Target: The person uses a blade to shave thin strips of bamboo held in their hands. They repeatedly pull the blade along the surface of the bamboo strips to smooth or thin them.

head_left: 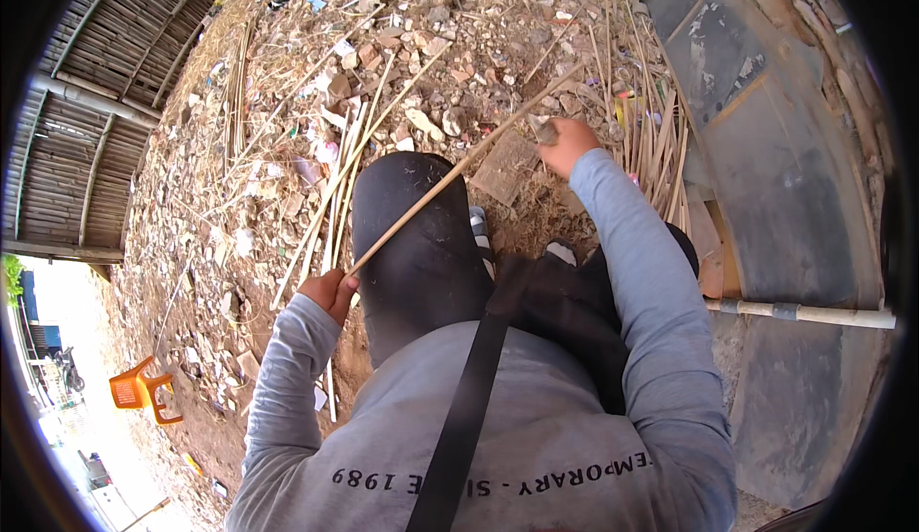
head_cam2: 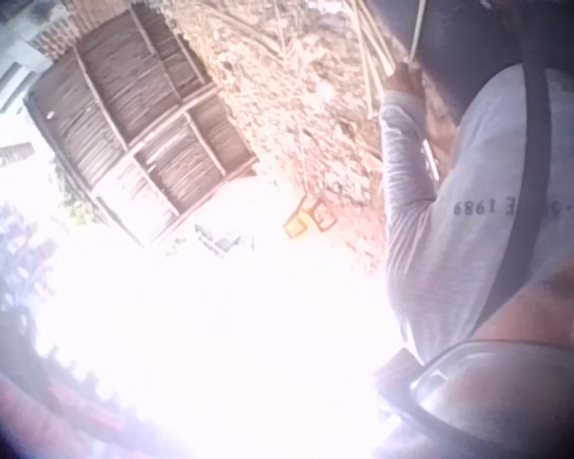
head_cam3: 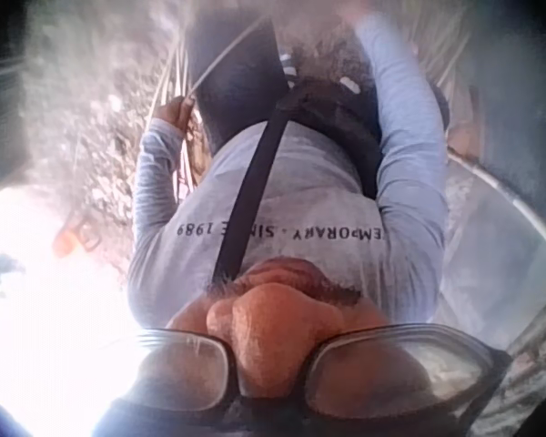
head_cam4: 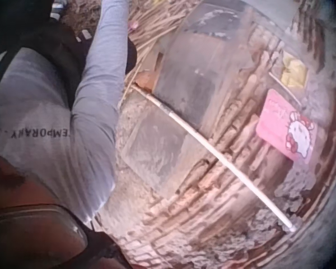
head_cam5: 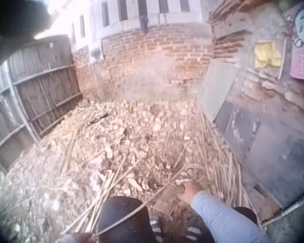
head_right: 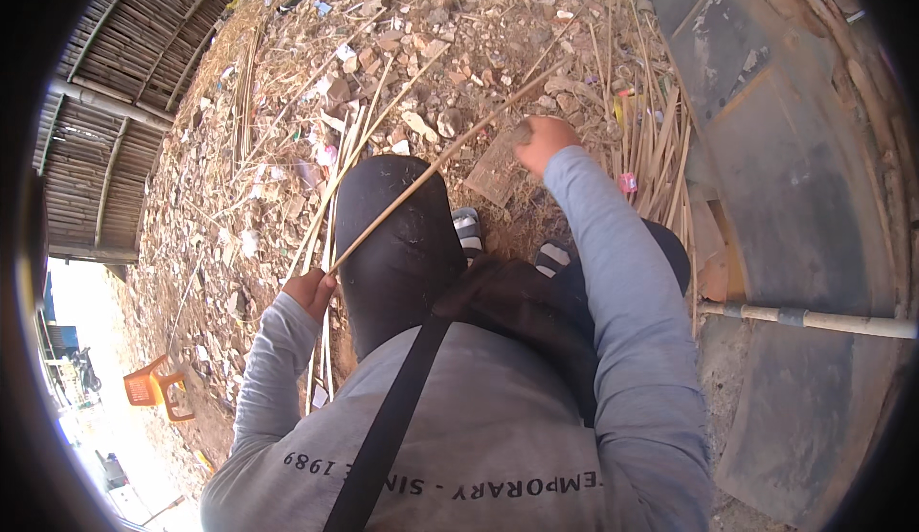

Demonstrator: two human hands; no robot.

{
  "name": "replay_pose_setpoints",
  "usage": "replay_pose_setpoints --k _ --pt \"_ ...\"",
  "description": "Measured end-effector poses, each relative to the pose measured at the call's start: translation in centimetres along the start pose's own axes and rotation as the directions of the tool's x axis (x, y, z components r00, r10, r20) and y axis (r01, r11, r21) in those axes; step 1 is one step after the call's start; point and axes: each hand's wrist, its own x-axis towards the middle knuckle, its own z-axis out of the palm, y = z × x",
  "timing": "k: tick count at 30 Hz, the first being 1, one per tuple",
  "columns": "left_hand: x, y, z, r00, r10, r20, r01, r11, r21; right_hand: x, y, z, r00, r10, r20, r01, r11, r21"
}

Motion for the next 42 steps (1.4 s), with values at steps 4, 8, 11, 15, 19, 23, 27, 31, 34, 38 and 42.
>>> replay_pose_setpoints --k 4,8,11,15,19,23,27,31,34,38,42 --pt "-0.4 -0.1 -0.9 1.0 -0.001 0.004 0.001 0.998 0.061 0.4 1.0 0.3 0.996 -0.019 -0.082 0.02 1.0 0.007" --pt "-0.2 -0.3 -0.6 0.999 -0.026 0.034 0.027 0.999 -0.043 -1.5 -2.7 0.6 0.989 -0.117 0.093 0.119 0.993 -0.02" --pt "-0.1 0.5 -0.8 1.0 0.0 0.002 0.0 1.0 -0.01 -0.2 0.3 0.8 0.997 -0.07 0.021 0.071 0.995 -0.07" --pt "-0.3 0.2 -1.1 0.999 -0.008 -0.039 0.014 0.989 0.149 -0.1 0.6 -0.7 0.998 0.054 -0.02 -0.054 0.998 -0.017" --pt "-0.2 0.1 -0.8 0.999 -0.031 0.013 0.029 0.991 0.128 -2.4 -3.0 1.1 0.984 -0.179 0.017 0.18 0.983 -0.03" --pt "0.3 -0.5 0.0 0.999 0.038 -0.026 -0.037 0.998 0.06 -0.6 -0.4 1.2 0.989 -0.142 -0.038 0.142 0.99 0.004" --pt "-0.2 0.2 -0.8 1.0 0.002 -0.01 -0.001 0.997 0.075 0.4 1.4 0.9 0.987 -0.038 -0.153 0.038 0.999 -0.005" --pt "-0.4 0.3 -0.9 1.0 0.006 0.004 -0.006 0.999 0.052 -2.3 -3.3 1.3 0.981 -0.195 0.022 0.196 0.979 -0.053" --pt "-0.4 0.0 -0.4 1.0 0.002 0.028 -0.002 1.0 0.002 -1.7 -2.9 0.9 0.976 -0.197 0.091 0.198 0.98 -0.001" --pt "0.1 -0.2 0.4 0.998 -0.05 0.046 0.054 0.995 -0.083 0.5 0.2 1.3 0.986 -0.095 -0.138 0.098 0.995 0.016" --pt "-0.4 -1.0 1.2 0.999 -0.05 0.013 0.051 0.992 -0.117 -1.0 -1.7 0.1 0.994 -0.063 -0.086 0.063 0.998 -0.001"
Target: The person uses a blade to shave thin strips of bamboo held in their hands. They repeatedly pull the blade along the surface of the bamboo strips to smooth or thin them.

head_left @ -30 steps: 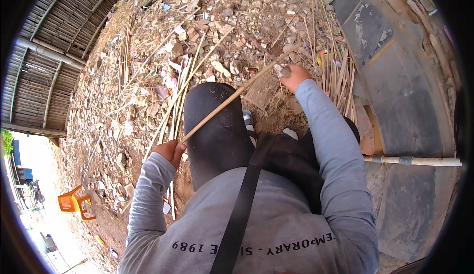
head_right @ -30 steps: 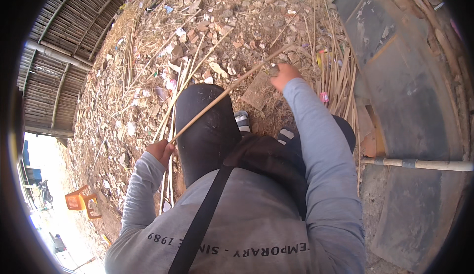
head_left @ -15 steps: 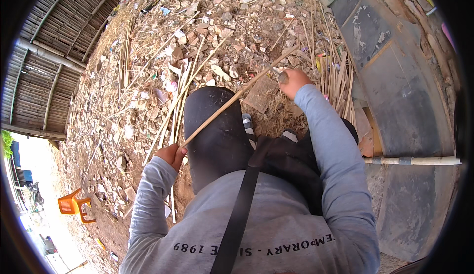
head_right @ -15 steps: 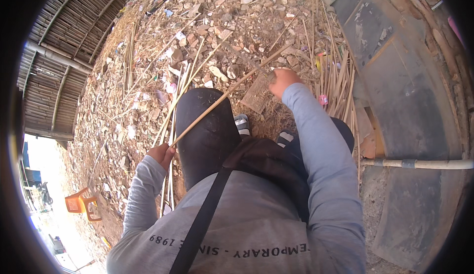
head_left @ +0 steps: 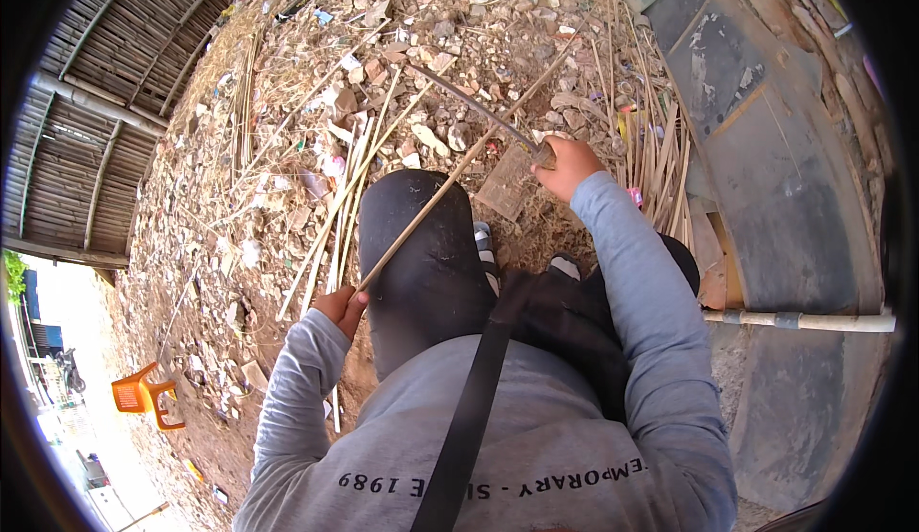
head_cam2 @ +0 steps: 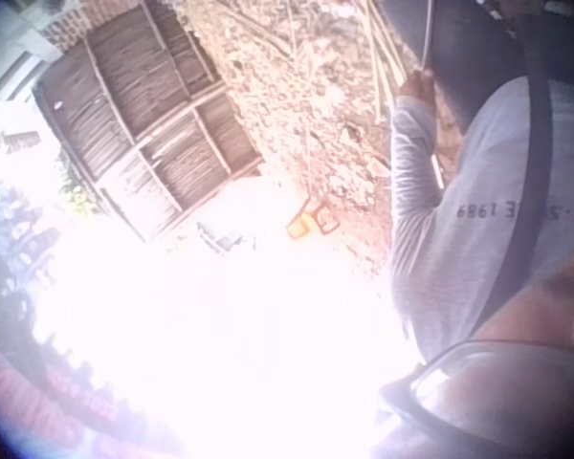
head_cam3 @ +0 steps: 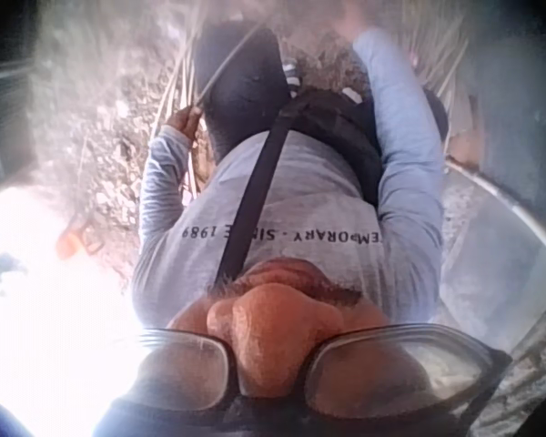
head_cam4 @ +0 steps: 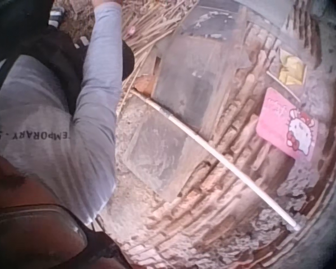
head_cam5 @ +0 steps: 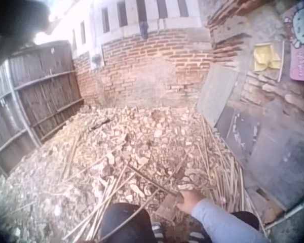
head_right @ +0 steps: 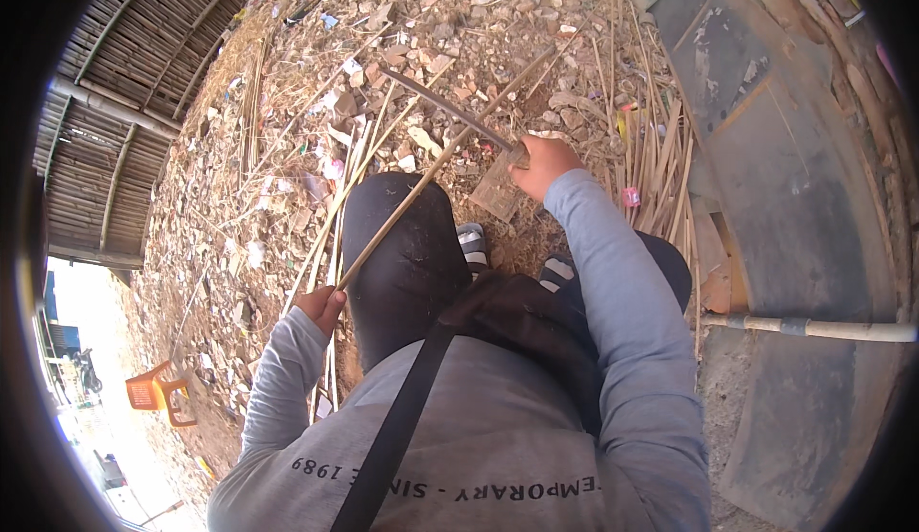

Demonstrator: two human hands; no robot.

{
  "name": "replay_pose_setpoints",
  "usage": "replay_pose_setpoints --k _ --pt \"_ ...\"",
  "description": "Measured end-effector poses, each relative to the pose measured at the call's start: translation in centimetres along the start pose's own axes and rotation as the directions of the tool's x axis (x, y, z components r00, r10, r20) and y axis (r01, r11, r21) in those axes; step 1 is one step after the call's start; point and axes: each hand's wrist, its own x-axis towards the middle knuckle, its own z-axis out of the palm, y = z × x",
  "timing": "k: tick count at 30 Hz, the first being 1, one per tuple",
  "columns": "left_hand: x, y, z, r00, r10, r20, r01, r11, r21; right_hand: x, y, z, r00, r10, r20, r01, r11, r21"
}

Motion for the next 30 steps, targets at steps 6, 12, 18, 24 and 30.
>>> replay_pose_setpoints --k 6,12,18,24,30 --pt "-1.0 -0.4 2.0 0.998 0.065 0.017 -0.057 0.949 -0.31 -0.7 1.0 -1.9 0.985 -0.15 -0.088 0.157 0.985 0.07" --pt "-1.9 -0.4 2.7 0.992 -0.007 0.128 0.066 0.883 -0.466 -1.7 -1.3 -3.1 0.966 -0.18 -0.188 0.152 0.976 -0.156" --pt "-1.9 1.6 2.9 0.999 0.035 0.039 -0.021 0.95 -0.31 -3.3 -4.4 -0.5 0.917 -0.392 0.079 0.4 0.903 -0.157" --pt "-1.9 3.3 2.6 0.998 0.04 -0.047 -0.041 0.999 -0.028 -2.3 -4.5 0.4 0.937 -0.329 0.114 0.345 0.924 -0.165" --pt "-1.5 4.0 1.9 0.999 0.015 -0.031 -0.013 0.998 0.058 -2.8 -5.6 -0.6 0.945 -0.308 0.107 0.322 0.934 -0.153"
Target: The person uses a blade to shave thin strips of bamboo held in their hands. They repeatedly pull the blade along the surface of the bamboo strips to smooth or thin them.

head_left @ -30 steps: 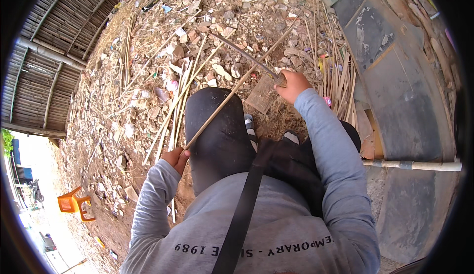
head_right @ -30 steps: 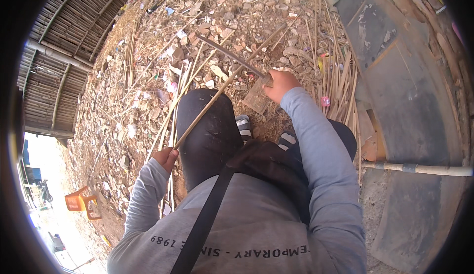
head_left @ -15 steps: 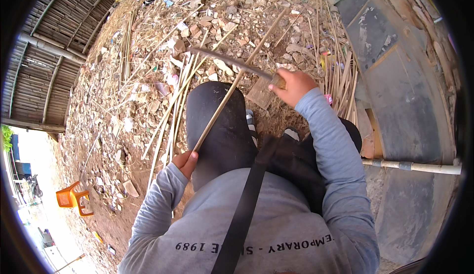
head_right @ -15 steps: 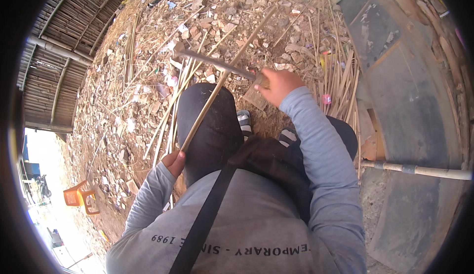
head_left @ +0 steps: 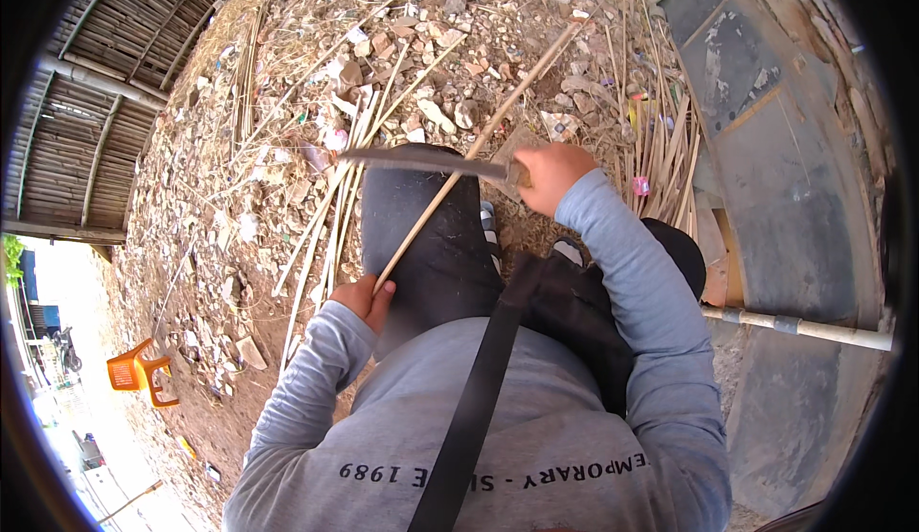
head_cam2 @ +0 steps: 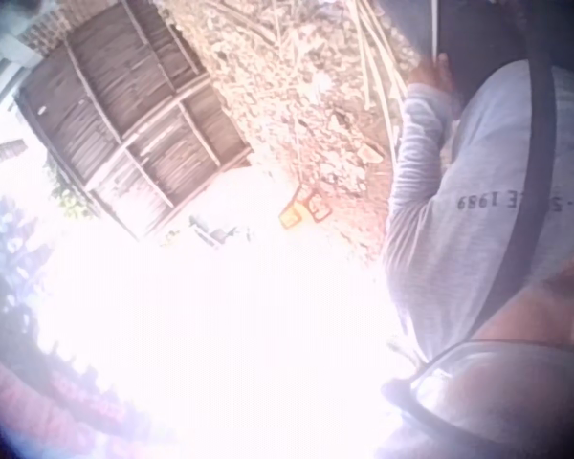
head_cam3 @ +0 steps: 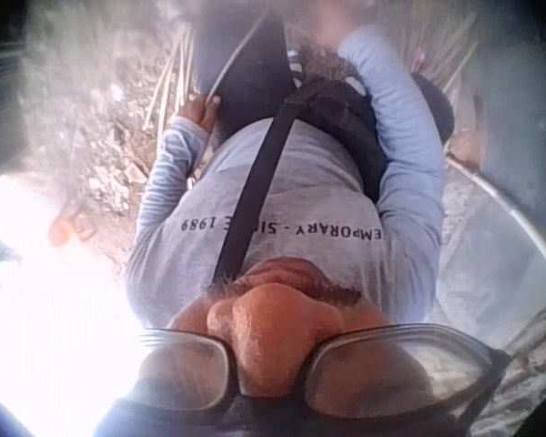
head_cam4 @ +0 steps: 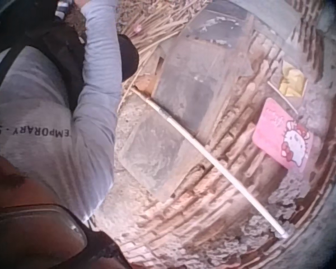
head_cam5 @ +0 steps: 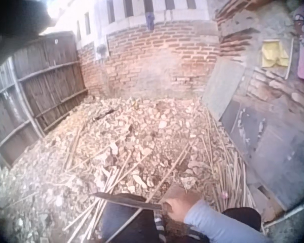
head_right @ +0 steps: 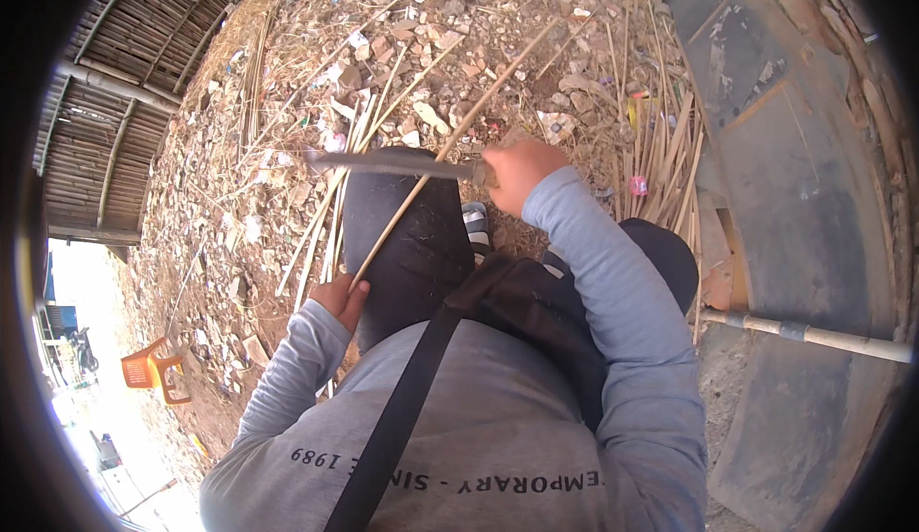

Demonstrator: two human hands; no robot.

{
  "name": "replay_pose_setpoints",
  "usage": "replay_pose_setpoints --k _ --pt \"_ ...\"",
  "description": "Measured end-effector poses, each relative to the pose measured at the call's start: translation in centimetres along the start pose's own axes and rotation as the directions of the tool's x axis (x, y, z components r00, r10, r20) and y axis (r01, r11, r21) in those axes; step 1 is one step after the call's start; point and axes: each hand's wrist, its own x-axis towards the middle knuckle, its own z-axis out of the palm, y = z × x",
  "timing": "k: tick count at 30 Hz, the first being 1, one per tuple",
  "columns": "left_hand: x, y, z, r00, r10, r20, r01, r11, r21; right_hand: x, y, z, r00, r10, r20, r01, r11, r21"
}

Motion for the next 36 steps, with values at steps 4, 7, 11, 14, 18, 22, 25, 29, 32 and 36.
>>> replay_pose_setpoints --k 4,7,11,14,18,22,25,29,32,36 --pt "-0.2 0.5 -1.2 0.999 -0.049 0.015 0.049 0.998 0.045 -0.5 1.0 0.4 0.995 0.025 0.096 -0.017 0.997 -0.081" --pt "-0.7 -0.2 -0.5 0.998 -0.027 -0.06 0.028 0.999 0.018 -0.4 3.1 0.6 0.997 0.077 0.028 -0.075 0.996 -0.043" --pt "-1.6 -0.8 0.0 0.988 -0.048 -0.144 0.06 0.995 0.081 -0.2 3.1 1.2 0.989 0.1 0.107 -0.097 0.995 -0.032" --pt "-2.6 -3.0 0.7 0.94 0.063 -0.334 -0.022 0.992 0.125 -0.2 3.1 1.6 0.991 0.096 0.096 -0.097 0.995 0.002" --pt "-3.5 -4.2 0.3 0.941 0.01 -0.337 0.067 0.974 0.214 -0.3 3.1 1.4 0.993 0.078 0.091 -0.079 0.997 0.006" --pt "-3.3 -3.5 1.1 0.8 0.227 -0.556 0.028 0.911 0.411 -0.2 3.3 1.8 0.996 0.064 0.068 -0.068 0.997 0.046" --pt "-1.9 -2.3 1.4 0.769 0.301 -0.564 -0.005 0.885 0.465 -0.3 4.1 2.0 0.992 0.109 0.057 -0.112 0.992 0.054" --pt "-0.5 -1.0 0.6 0.847 0.259 -0.464 -0.064 0.917 0.395 -0.4 4.2 1.3 0.982 0.165 0.091 -0.167 0.986 0.019" --pt "0.0 -0.3 0.2 0.86 0.249 -0.446 -0.071 0.923 0.378 -0.4 4.8 1.3 0.979 0.183 0.086 -0.185 0.982 0.022" --pt "0.4 0.0 0.2 0.871 0.247 -0.424 -0.069 0.917 0.393 -0.4 4.7 0.9 0.967 0.227 0.114 -0.232 0.972 0.031"
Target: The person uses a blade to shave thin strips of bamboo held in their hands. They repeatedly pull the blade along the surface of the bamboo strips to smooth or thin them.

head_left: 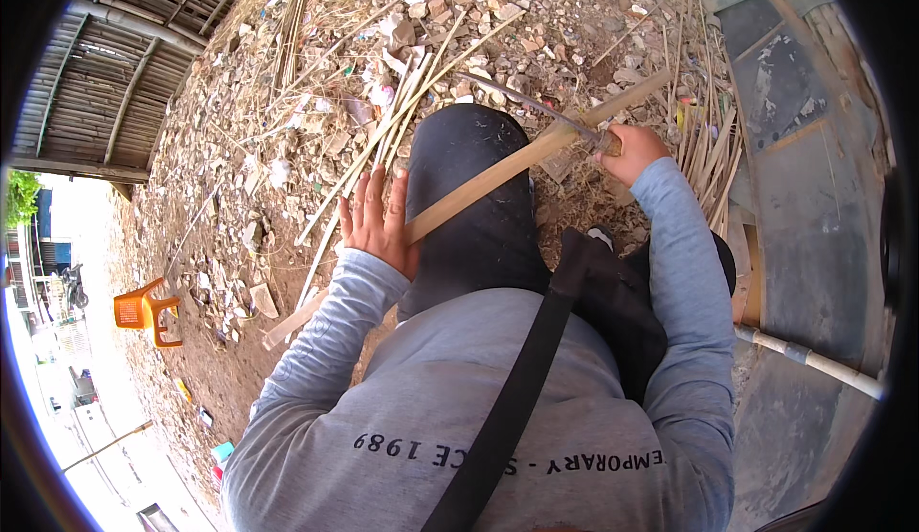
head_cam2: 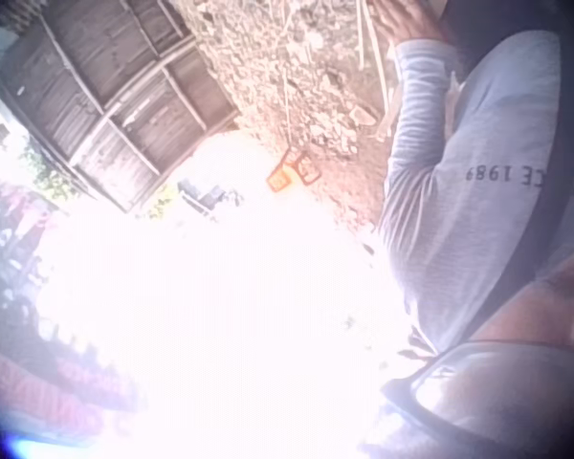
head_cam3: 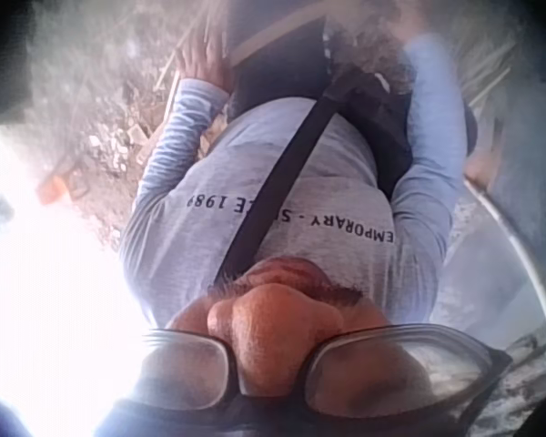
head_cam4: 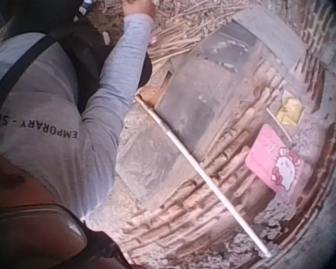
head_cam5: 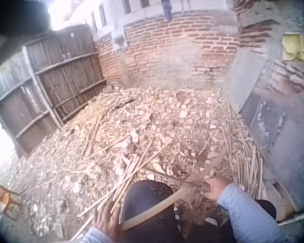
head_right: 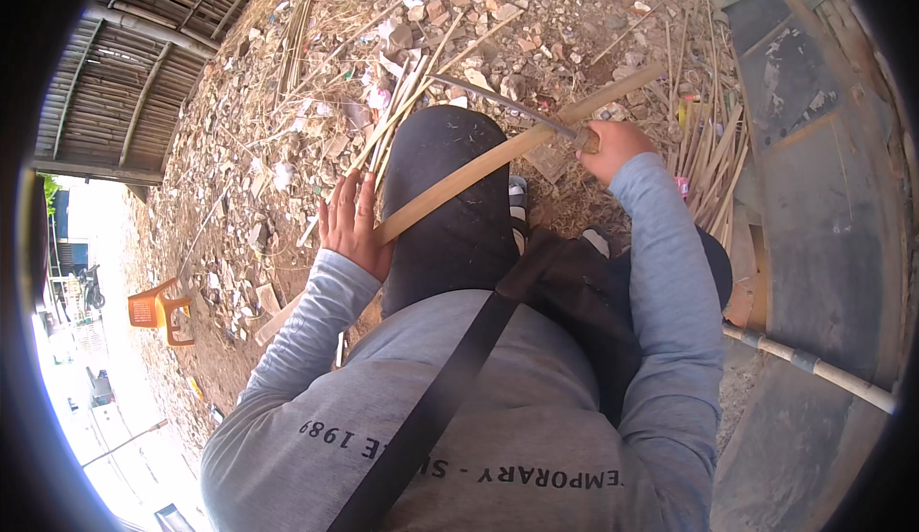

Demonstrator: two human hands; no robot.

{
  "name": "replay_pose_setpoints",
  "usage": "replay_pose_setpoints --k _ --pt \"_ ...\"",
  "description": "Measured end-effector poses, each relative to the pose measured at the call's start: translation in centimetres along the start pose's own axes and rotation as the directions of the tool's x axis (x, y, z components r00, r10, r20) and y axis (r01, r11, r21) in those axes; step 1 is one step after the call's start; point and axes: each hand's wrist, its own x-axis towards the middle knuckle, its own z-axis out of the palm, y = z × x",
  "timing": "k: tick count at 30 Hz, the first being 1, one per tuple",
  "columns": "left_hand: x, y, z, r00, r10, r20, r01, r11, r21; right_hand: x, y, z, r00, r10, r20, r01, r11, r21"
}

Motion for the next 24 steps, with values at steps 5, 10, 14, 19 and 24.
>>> replay_pose_setpoints --k 5,10,14,19,24 --pt "-0.03 0.13 -0.18 1.0 0.004 0.027 -0.004 1.0 0.009 0.5 0.31 0.25 1.0 0.012 0.021 -0.011 0.999 -0.043" --pt "0.07 0.14 -0.24 0.999 0.004 0.046 -0.004 1.0 0.015 0.6 0.71 0.67 1.0 0.008 0.013 -0.007 1.0 -0.025" --pt "0.13 0.26 -0.21 0.998 -0.005 0.067 0.003 1.0 0.023 0.41 0.21 0.21 1.0 -0.001 0.031 0.001 1.0 -0.017" --pt "0.08 0.46 -0.35 0.996 -0.002 0.094 -0.006 0.996 0.086 0.25 0.07 0.22 1.0 0.003 0.012 -0.002 1.0 -0.015" --pt "0.04 0.37 -0.1 0.998 0.01 0.066 -0.015 0.997 0.08 0.39 0.46 0.55 1.0 0.011 0.011 -0.01 1.0 -0.022"
